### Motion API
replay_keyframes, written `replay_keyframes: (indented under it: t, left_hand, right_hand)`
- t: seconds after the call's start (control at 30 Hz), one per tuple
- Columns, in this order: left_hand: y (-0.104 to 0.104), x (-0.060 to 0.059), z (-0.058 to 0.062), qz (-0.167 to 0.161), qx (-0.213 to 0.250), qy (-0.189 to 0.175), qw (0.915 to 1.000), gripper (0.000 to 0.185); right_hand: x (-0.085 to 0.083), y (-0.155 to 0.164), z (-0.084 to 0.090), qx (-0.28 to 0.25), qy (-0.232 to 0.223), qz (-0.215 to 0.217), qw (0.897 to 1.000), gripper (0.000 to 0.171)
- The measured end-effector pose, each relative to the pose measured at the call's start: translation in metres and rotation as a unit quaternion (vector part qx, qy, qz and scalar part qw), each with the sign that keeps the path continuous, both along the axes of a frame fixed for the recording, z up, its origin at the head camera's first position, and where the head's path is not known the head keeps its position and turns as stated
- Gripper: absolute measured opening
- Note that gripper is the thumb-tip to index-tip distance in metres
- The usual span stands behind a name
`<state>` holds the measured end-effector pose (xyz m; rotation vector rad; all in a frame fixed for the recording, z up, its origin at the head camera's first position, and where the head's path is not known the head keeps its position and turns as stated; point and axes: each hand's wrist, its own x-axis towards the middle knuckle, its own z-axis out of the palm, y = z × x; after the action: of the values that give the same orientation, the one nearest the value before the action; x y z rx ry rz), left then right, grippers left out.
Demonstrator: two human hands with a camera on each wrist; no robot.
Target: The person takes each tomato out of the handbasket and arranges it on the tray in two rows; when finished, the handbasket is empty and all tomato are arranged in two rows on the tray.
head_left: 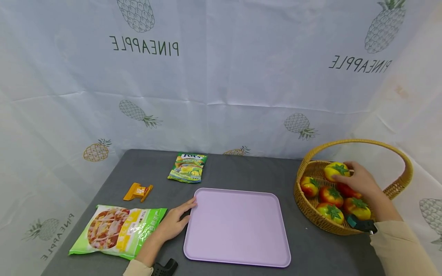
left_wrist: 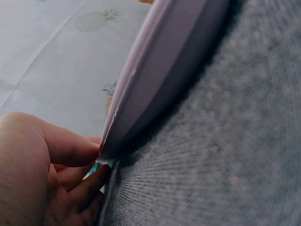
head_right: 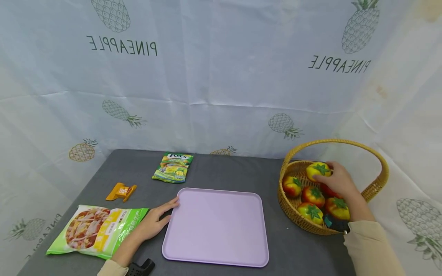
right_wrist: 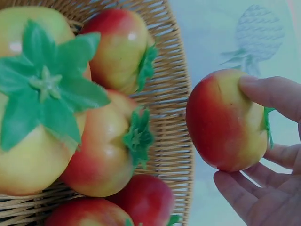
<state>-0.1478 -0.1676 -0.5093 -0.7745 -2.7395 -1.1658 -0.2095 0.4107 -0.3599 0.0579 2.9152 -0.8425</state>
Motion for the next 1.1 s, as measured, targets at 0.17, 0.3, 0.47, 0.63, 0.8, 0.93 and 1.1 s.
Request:
replay_keyframes:
  t: [0.17, 0.3, 0.47, 0.63, 0.8, 0.93, 1.1]
  left_hand:
    - [-0.001, -0.001, -0.001, -0.004, -0.003, 0.0, 1.0, 0.042]
    - [0.0, 0.0, 0.001, -0.002, -0.003, -0.013, 0.9999, 0.042]
    - [0.001, 0.001, 0.004, 0.001, -0.001, -0.024, 0.9997, 0.042]
    - [0.0, 0.001, 0.004, 0.003, 0.001, -0.024, 0.9997, 0.042]
    - [0.0, 0.002, 0.004, 0.004, 0.003, -0.023, 0.9997, 0.042]
    - [0.001, 0.002, 0.004, 0.005, 0.005, -0.029, 0.9996, 0.042]
    - [0.001, 0.002, 0.004, 0.006, 0.005, -0.034, 0.9994, 0.042]
  right_hand:
    - [0.017, -0.006, 0.007, -0.012, 0.023, 0.016, 1.0, 0.089]
    - [0.031, -0.01, 0.01, -0.016, 0.046, 0.028, 0.998, 0.082]
    - [0.052, -0.018, 0.01, -0.025, 0.079, 0.034, 0.996, 0.08]
    - [0.066, -0.03, 0.009, -0.053, 0.082, 0.031, 0.995, 0.081]
    - [0.078, -0.047, 0.005, -0.071, 0.104, 0.025, 0.992, 0.077]
    - [0.086, -0.063, -0.001, -0.092, 0.129, 0.035, 0.987, 0.073]
    - [0.092, -0.084, -0.008, -0.121, 0.145, 0.047, 0.981, 0.07]
